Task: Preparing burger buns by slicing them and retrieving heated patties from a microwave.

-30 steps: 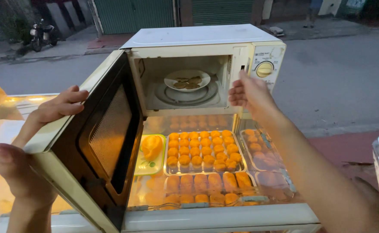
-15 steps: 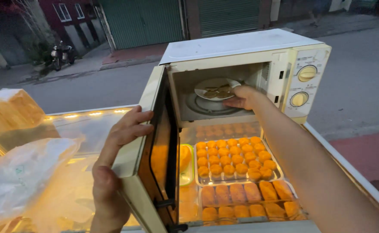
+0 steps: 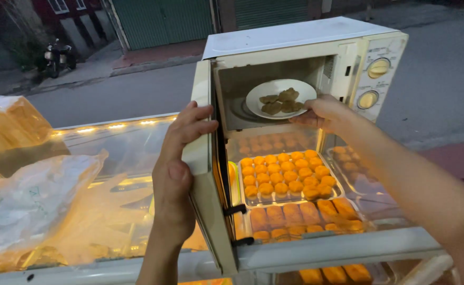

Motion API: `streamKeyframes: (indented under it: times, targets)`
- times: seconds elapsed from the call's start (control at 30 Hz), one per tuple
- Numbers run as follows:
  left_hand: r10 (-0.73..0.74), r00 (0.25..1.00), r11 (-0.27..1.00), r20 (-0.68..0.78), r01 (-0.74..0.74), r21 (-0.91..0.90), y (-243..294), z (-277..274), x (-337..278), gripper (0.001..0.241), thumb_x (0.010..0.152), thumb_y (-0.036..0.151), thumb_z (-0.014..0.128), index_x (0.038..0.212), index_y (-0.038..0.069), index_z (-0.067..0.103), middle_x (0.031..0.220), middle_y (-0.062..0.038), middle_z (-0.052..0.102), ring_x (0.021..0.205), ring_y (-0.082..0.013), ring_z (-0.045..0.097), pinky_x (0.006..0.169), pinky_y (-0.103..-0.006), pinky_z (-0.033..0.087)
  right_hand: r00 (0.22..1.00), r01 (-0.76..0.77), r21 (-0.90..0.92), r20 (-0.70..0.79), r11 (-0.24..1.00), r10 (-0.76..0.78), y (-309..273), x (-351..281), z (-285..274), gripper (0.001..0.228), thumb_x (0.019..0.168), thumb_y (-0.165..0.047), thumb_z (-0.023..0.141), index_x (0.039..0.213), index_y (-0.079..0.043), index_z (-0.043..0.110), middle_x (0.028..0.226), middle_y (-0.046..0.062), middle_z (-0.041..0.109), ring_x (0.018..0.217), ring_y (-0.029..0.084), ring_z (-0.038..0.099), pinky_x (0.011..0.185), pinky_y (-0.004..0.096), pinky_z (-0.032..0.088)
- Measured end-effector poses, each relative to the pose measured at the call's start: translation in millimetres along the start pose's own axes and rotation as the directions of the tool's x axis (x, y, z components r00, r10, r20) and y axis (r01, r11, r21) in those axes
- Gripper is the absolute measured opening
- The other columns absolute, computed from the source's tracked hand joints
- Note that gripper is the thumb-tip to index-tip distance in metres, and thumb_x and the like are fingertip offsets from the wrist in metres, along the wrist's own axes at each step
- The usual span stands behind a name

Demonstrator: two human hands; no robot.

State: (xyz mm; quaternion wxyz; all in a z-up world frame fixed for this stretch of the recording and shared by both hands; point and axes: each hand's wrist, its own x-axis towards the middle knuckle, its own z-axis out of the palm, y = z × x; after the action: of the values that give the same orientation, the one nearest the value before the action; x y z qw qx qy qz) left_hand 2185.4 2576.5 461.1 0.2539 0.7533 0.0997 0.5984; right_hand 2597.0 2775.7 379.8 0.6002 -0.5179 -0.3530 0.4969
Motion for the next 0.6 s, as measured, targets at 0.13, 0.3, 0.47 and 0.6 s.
streamKeyframes:
  times: [0.13, 0.3, 0.47, 0.6]
  targets:
    - [-0.022, 0.999, 1.0, -0.027, 0.023, 0.02, 9, 8, -2, 0.064, 0.106, 0.055, 0.029, 0.136, 0.004, 0.054, 0.165, -0.022, 0.038, 0.163, -0.0397, 0.023, 0.129, -0.0536, 0.022, 0.999, 0.029, -0.137, 0.017, 0.99, -0.027, -11, -107, -28, 0.034, 0.093, 0.003, 0.049, 0.126, 0.012, 0.052, 0.104, 0.026, 0.071, 0.081, 0.032, 0.074, 0.067, 0.028, 0.061]
    - [-0.13, 0.986, 0.971, -0.108, 0.149, 0.188, 30, 30, -33, 0.069, 0.109, 0.043, 0.021, 0.158, -0.005, 0.02, 0.169, -0.023, 0.022, 0.159, -0.0359, 0.022, 0.127, -0.0461, 0.021, 0.995, 0.09, -0.167, 0.054, 0.982, -0.082, -5, -240, -99, 0.035, 0.096, -0.001, 0.05, 0.129, 0.009, 0.057, 0.093, 0.021, 0.068, 0.07, 0.024, 0.067, 0.061, 0.028, 0.054]
    - [-0.324, 0.933, 0.939, -0.157, 0.337, 0.063, 36, 75, -91, 0.082, 0.103, 0.066, 0.019, 0.16, 0.008, 0.026, 0.167, -0.015, 0.032, 0.155, -0.032, 0.034, 0.119, -0.0526, 0.034, 0.994, -0.07, -0.262, -0.101, 0.962, 0.045, 11, -349, -181, 0.061, 0.094, -0.001, 0.053, 0.155, 0.003, 0.044, 0.11, 0.027, 0.067, 0.071, 0.024, 0.064, 0.057, 0.029, 0.053]
    - [-0.507, 0.854, 0.858, -0.117, 0.513, 0.027, 37, 103, -134, 0.09, 0.098, 0.067, 0.017, 0.157, 0.001, 0.031, 0.164, -0.017, 0.037, 0.149, -0.0328, 0.041, 0.115, -0.0471, 0.037, 0.996, -0.086, -0.27, -0.019, 0.959, 0.084, 26, -412, -208, 0.058, 0.094, 0.0, 0.05, 0.152, 0.006, 0.046, 0.109, 0.034, 0.07, 0.066, 0.03, 0.064, 0.039, 0.039, 0.049]
